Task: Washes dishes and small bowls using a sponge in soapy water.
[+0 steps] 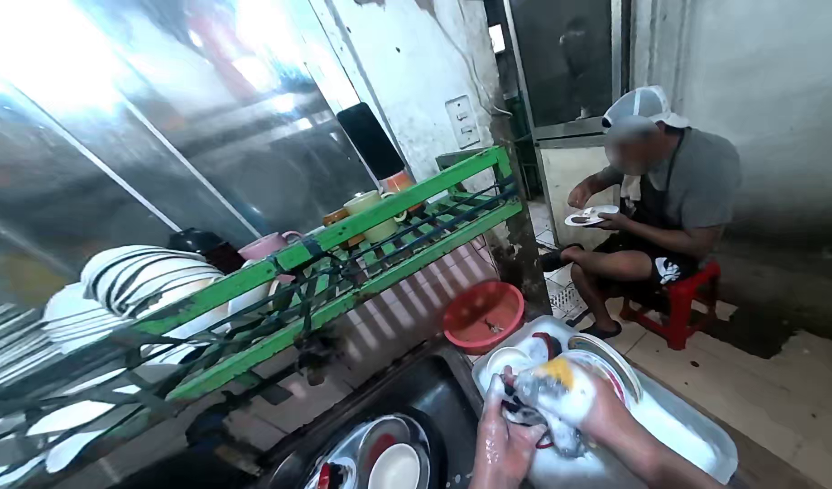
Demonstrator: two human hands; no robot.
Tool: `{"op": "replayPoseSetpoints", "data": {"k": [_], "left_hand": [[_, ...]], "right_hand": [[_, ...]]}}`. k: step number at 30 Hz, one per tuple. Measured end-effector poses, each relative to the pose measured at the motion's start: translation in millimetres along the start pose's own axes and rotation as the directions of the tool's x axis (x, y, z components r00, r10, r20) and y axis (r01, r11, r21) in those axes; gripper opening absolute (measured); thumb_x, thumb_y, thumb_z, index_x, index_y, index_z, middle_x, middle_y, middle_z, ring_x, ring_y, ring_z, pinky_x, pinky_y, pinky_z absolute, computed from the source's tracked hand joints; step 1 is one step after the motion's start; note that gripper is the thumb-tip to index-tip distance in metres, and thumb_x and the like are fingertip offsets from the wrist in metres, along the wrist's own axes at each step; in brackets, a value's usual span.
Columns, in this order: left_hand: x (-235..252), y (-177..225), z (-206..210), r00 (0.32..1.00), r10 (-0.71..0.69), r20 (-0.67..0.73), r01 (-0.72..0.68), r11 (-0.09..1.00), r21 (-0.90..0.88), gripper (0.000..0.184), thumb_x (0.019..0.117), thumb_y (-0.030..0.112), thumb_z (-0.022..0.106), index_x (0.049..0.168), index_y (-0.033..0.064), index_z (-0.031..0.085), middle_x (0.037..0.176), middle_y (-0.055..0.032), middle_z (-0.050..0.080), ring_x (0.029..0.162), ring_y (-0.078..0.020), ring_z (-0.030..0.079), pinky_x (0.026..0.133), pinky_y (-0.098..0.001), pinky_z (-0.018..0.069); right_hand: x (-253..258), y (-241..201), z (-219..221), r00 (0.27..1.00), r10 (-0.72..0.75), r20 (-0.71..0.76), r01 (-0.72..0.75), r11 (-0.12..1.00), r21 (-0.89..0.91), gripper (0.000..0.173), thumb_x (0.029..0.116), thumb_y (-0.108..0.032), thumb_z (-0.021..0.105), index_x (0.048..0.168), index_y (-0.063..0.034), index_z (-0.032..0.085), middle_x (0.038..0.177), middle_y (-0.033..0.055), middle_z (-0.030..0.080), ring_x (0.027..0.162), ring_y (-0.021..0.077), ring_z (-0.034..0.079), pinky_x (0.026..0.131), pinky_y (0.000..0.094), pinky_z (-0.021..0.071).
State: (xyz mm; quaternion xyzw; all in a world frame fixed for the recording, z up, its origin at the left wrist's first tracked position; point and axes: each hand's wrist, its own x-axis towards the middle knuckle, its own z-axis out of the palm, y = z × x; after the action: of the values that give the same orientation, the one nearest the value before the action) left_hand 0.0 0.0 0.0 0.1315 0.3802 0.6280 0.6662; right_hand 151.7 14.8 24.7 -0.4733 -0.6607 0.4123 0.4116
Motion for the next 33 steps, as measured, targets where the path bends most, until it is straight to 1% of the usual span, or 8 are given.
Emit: {"op": "replayPoseSetpoints", "data": {"k": [3, 8, 13, 15, 20, 24, 28, 33], "left_hand": [[3.7, 0.2, -12.5, 0.975, 0.210, 0.070, -0.221, 0.936, 0.273, 0.040, 0.1102, 0.026, 0.035, 0.140, 0.0037, 0.050, 0.122, -0.0143, 0.066, 0.103, -0.0225, 0.068, 0.084, -0.0409, 0.0597], [-3.8, -22.8, -6.4, 0.812, 0.427, 0.397, -0.554, 0.353, 0.754, 0.047, 0.0997, 0.011, 0.048, 0.141, -0.0124, 0.051, 0.148, -0.0290, 0.048, 0.140, -0.0308, 0.047, 0.117, -0.0421, 0.0365], [-5.7, -15.2, -2.2, 0.942, 0.304, 0.145, -0.311, 0.619, 0.721, 0.034, 0.1089, 0.012, 0.034, 0.118, -0.0049, 0.062, 0.102, -0.0129, 0.069, 0.093, -0.0145, 0.067, 0.084, -0.0331, 0.0573], [-2.9, -3.5, -0.1, 0.955, 0.195, 0.225, -0.298, 0.602, 0.741, 0.037, 0.1090, 0.014, 0.034, 0.119, -0.0035, 0.065, 0.108, -0.0112, 0.071, 0.100, -0.0135, 0.068, 0.091, -0.0327, 0.0565], [8.7, -35.6, -9.0, 0.720, 0.540, 0.436, -0.639, 0.271, 0.720, 0.044, 0.1019, 0.014, 0.038, 0.132, -0.0130, 0.056, 0.133, -0.0263, 0.060, 0.127, -0.0235, 0.058, 0.111, -0.0355, 0.0435], [4.5, -12.1, 1.1, 0.895, 0.353, 0.273, -0.417, 0.442, 0.794, 0.034, 0.1068, 0.007, 0.038, 0.127, -0.0116, 0.059, 0.119, -0.0209, 0.066, 0.110, -0.0176, 0.063, 0.100, -0.0319, 0.0496], [19.1, 14.5, 11.3, 0.993, -0.114, 0.037, 0.039, 0.596, 0.802, 0.036, 0.1115, 0.026, 0.037, 0.115, 0.0015, 0.063, 0.093, -0.0089, 0.067, 0.083, -0.0160, 0.066, 0.074, -0.0355, 0.0571], [28.2, -4.9, 10.1, 0.886, 0.367, 0.282, -0.417, 0.369, 0.831, 0.039, 0.1058, 0.014, 0.040, 0.127, -0.0085, 0.063, 0.131, -0.0231, 0.063, 0.125, -0.0275, 0.058, 0.109, -0.0425, 0.0443]], "right_hand": [[24.2, 5.9, -9.7, 0.942, 0.329, 0.063, -0.333, 0.940, 0.076, 0.050, 0.0923, -0.017, 0.069, 0.137, 0.0002, 0.056, 0.125, 0.0180, 0.065, 0.116, 0.0240, 0.063, 0.102, 0.0436, 0.0504], [30.0, 0.0, -9.6, 0.845, 0.484, 0.227, -0.461, 0.875, -0.149, 0.044, 0.1055, -0.026, 0.055, 0.138, 0.0045, 0.056, 0.137, 0.0269, 0.058, 0.129, 0.0379, 0.055, 0.110, 0.0544, 0.0411], [-14.6, 0.0, 12.6, 0.943, -0.013, 0.334, 0.118, 0.949, -0.294, 0.044, 0.0960, -0.025, 0.066, 0.130, 0.0024, 0.063, 0.129, 0.0246, 0.065, 0.127, 0.0385, 0.059, 0.109, 0.0552, 0.0448], [-20.4, 21.3, 11.5, 0.897, -0.253, 0.362, 0.368, 0.881, -0.297, 0.043, 0.0917, -0.026, 0.071, 0.126, -0.0001, 0.066, 0.126, 0.0231, 0.067, 0.127, 0.0407, 0.059, 0.108, 0.0564, 0.0458], [-7.9, 3.0, 8.6, 0.917, 0.389, 0.092, -0.395, 0.845, 0.359, 0.029, 0.1029, -0.007, 0.051, 0.131, 0.0016, 0.056, 0.112, 0.0143, 0.064, 0.100, 0.0187, 0.063, 0.087, 0.0371, 0.0540], [-20.6, 0.2, 13.8, 0.952, 0.131, 0.276, -0.105, 0.989, -0.108, 0.060, 0.0961, -0.020, 0.065, 0.147, 0.0033, 0.046, 0.140, 0.0216, 0.057, 0.132, 0.0295, 0.055, 0.113, 0.0472, 0.0425], [-30.6, 32.8, 13.5, 0.862, -0.183, 0.472, 0.442, 0.727, -0.525, 0.052, 0.0950, -0.024, 0.064, 0.141, -0.0016, 0.055, 0.139, 0.0244, 0.059, 0.134, 0.0449, 0.052, 0.112, 0.0638, 0.0376], [-3.4, -3.8, 5.5, 0.952, 0.136, 0.275, -0.064, 0.964, -0.257, 0.047, 0.0909, -0.023, 0.071, 0.129, 0.0014, 0.061, 0.121, 0.0233, 0.066, 0.116, 0.0374, 0.064, 0.101, 0.0575, 0.0488]]}}
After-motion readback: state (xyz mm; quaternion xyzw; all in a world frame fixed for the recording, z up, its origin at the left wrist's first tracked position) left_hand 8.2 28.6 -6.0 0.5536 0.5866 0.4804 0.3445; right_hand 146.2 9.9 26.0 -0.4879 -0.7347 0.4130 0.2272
